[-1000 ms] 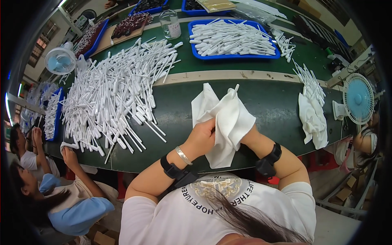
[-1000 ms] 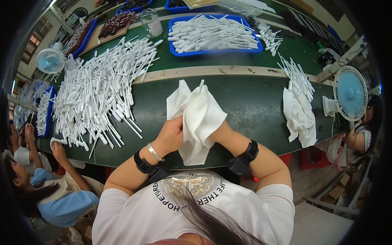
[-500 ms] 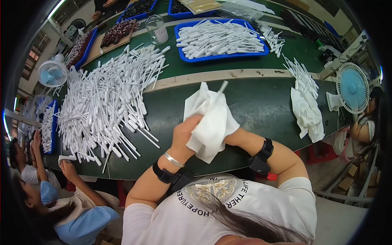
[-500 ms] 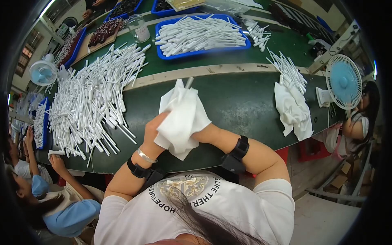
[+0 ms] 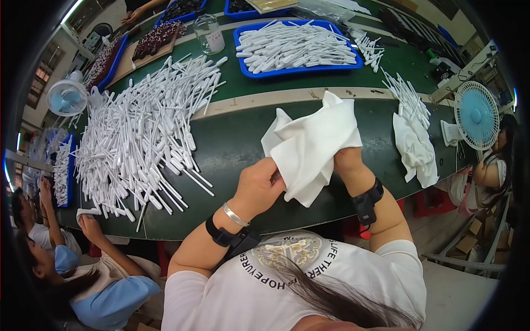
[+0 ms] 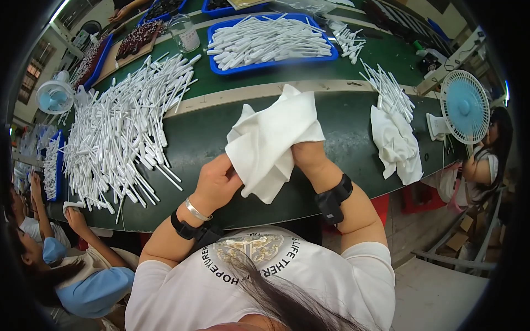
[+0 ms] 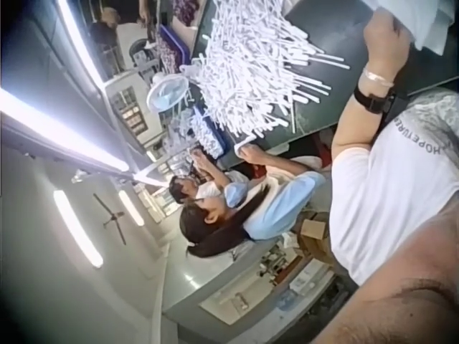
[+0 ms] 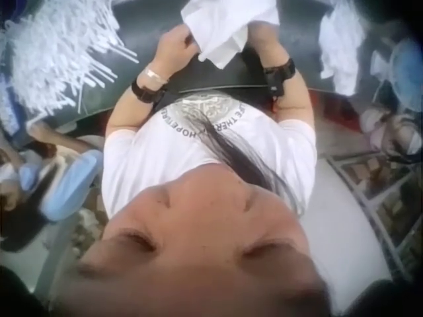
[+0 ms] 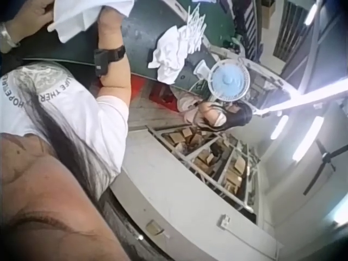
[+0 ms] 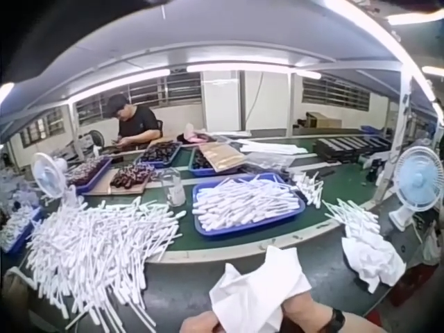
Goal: The person picks up a white plastic component from a pile, wipes it with a cloth, and places it into a blue tray. They then pick up a glass bottle, pour liquid onto the cloth, and resume wiping the components.
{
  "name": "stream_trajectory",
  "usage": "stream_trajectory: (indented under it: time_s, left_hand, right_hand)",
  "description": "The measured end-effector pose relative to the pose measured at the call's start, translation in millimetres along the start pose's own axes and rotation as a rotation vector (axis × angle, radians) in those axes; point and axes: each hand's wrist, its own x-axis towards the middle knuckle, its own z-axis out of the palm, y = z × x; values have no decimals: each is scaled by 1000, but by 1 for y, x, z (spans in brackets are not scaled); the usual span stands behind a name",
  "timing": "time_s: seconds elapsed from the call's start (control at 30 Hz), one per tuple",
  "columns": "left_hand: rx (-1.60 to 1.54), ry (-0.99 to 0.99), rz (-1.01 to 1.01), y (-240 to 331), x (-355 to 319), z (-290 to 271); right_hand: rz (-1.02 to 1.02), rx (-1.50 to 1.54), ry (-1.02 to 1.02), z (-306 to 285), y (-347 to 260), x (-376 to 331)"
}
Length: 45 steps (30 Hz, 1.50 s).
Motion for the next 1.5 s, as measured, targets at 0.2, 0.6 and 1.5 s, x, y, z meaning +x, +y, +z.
stream_trajectory:
  time_s: [0.2,0.6,1.5]
  left_hand:
    - [-500,-111,-127,-9,-3,-6]
    - [-1086,-354,-356,-11,1,-12]
    - [-812,243,-104,-9,1,-23]
  right_hand:
    - [-239,-729,-194,-41,-5,2]
    - [297,-178,-306,-10,-15,6]
    - [137,-514,-703,38,3,-19]
